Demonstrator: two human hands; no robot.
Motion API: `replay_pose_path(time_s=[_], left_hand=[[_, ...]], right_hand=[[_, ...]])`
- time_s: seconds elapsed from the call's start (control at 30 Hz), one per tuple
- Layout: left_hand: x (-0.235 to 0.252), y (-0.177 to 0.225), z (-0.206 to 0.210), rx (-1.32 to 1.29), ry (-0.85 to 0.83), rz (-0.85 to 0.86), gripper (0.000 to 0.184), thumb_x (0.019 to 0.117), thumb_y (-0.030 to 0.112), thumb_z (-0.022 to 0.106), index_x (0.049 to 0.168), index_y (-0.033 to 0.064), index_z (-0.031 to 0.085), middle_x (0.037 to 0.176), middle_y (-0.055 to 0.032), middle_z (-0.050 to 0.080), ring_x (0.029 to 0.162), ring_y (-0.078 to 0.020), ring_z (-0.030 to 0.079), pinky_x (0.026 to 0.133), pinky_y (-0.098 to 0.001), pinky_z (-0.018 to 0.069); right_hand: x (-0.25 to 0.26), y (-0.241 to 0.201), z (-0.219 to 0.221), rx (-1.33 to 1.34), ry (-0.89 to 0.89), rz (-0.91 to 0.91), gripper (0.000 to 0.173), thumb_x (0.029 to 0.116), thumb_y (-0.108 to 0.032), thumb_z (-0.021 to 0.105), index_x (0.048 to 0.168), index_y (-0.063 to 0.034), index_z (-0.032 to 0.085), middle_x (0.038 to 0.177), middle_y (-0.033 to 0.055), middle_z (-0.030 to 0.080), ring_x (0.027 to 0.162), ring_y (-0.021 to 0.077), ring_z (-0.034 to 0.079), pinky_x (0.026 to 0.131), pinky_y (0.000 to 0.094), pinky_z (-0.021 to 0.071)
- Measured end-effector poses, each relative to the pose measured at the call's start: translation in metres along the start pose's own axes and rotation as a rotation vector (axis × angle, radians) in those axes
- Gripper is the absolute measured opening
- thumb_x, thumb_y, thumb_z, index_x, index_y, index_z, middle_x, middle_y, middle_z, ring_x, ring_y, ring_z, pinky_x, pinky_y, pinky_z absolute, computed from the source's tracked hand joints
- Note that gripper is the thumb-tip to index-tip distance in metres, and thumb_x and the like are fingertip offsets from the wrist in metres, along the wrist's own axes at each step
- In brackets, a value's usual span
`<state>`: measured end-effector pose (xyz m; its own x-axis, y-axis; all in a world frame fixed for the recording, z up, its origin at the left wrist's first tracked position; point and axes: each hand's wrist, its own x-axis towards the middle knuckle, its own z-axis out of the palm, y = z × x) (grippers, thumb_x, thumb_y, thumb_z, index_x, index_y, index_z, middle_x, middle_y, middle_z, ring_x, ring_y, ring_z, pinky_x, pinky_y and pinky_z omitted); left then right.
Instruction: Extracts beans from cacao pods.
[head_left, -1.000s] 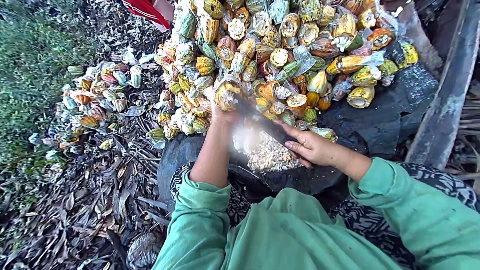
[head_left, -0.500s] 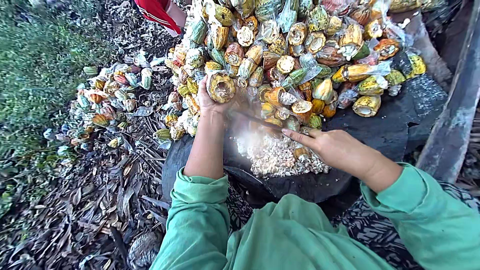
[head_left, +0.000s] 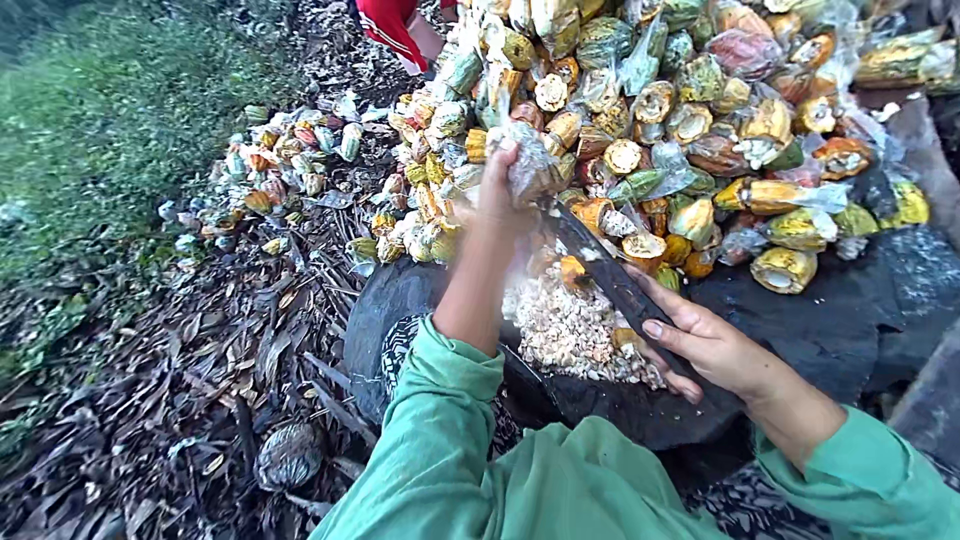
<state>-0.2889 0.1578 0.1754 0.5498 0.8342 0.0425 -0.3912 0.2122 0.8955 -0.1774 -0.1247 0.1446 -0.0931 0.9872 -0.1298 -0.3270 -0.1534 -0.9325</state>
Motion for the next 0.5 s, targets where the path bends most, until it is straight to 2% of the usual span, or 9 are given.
replay_pose_path(time_s=[0.07,0.13,0.2,0.23,0.27,0.3,0.37,0.43,0.5], left_hand=[[-0.003,-0.004,-0.006,-0.163,-0.081,-0.155,0.044,0.1026,0.045,0.032,0.115,0.0119,0.059,0.092,-0.0082,0.070,0.077,-0.0185,0.069,0.064,-0.0358,0.0597],[-0.007,-0.020,-0.011,-0.357,-0.099,-0.331,0.052,0.1007,0.053,0.032,0.112,0.0121,0.061,0.091,-0.0104,0.068,0.075,-0.0220,0.067,0.061,-0.0378,0.0578],[-0.017,-0.041,-0.015,-0.411,0.089,-0.433,0.046,0.1030,0.054,0.034,0.105,0.0162,0.060,0.085,-0.0052,0.066,0.071,-0.0179,0.064,0.061,-0.0362,0.0555],[-0.023,-0.055,-0.021,-0.391,0.195,-0.487,0.044,0.1030,0.055,0.035,0.104,0.0176,0.059,0.083,-0.0035,0.064,0.070,-0.0164,0.063,0.060,-0.0357,0.0543],[-0.031,-0.070,-0.032,-0.360,0.308,-0.554,0.044,0.1017,0.057,0.038,0.105,0.0178,0.058,0.083,-0.0038,0.063,0.070,-0.0170,0.063,0.061,-0.0371,0.0543],[-0.040,-0.082,-0.046,-0.348,0.418,-0.619,0.045,0.1013,0.057,0.042,0.111,0.0157,0.058,0.088,-0.0069,0.063,0.074,-0.0204,0.064,0.065,-0.0410,0.0553],[-0.056,-0.083,-0.073,-0.301,0.568,-0.716,0.048,0.1031,0.055,0.043,0.123,0.0119,0.054,0.101,-0.0134,0.063,0.086,-0.0267,0.064,0.073,-0.0464,0.0555],[-0.059,-0.063,-0.113,-0.211,0.637,-0.701,0.050,0.1044,0.051,0.043,0.131,0.0098,0.052,0.111,-0.0168,0.063,0.094,-0.0299,0.064,0.079,-0.0482,0.0557],[-0.047,-0.012,-0.160,-0.219,0.710,-0.438,0.054,0.1059,0.053,0.034,0.138,0.0107,0.046,0.120,-0.0161,0.061,0.101,-0.0291,0.064,0.082,-0.0476,0.0559]], right_hand=[[0.004,0.004,0.001,0.042,-0.040,-0.015,0.072,0.1037,-0.024,0.053,0.164,-0.0280,0.014,0.076,-0.0015,0.059,0.042,0.0074,0.052,0.034,0.0223,0.0470],[0.005,0.000,-0.008,-0.200,-0.004,-0.001,0.072,0.1032,-0.026,0.053,0.164,-0.0236,0.015,0.077,-0.0011,0.060,0.041,0.0080,0.052,0.033,0.0248,0.0476],[0.003,-0.009,-0.017,-0.773,0.054,0.034,0.067,0.1021,-0.024,0.047,0.164,-0.0170,0.022,0.080,0.0052,0.063,0.042,0.0134,0.053,0.037,0.0322,0.0503],[0.000,-0.013,-0.019,-1.069,0.056,0.010,0.065,0.1011,-0.019,0.049,0.163,-0.0162,0.029,0.080,0.0125,0.067,0.046,0.0230,0.058,0.044,0.0430,0.0533],[-0.003,-0.012,-0.021,-1.279,0.044,-0.050,0.065,0.0982,-0.014,0.054,0.161,-0.0171,0.036,0.084,0.0200,0.071,0.056,0.0368,0.066,0.054,0.0581,0.0560],[-0.006,-0.009,-0.024,-1.388,0.022,-0.101,0.067,0.0954,-0.011,0.057,0.159,-0.0191,0.039,0.087,0.0231,0.073,0.063,0.0446,0.070,0.060,0.0661,0.0557],[-0.011,-0.007,-0.028,-1.471,0.015,-0.145,0.067,0.0946,-0.012,0.057,0.159,-0.0204,0.039,0.091,0.0230,0.073,0.068,0.0475,0.071,0.062,0.0684,0.0552],[-0.016,-0.011,-0.030,-1.502,0.086,-0.140,0.066,0.0959,-0.011,0.054,0.159,-0.0174,0.039,0.094,0.0242,0.073,0.071,0.0490,0.071,0.062,0.0685,0.0548],[-0.020,-0.015,-0.037,-1.527,0.168,-0.154,0.064,0.0968,-0.014,0.052,0.160,-0.0168,0.038,0.091,0.0255,0.071,0.067,0.0501,0.069,0.058,0.0695,0.0534]])
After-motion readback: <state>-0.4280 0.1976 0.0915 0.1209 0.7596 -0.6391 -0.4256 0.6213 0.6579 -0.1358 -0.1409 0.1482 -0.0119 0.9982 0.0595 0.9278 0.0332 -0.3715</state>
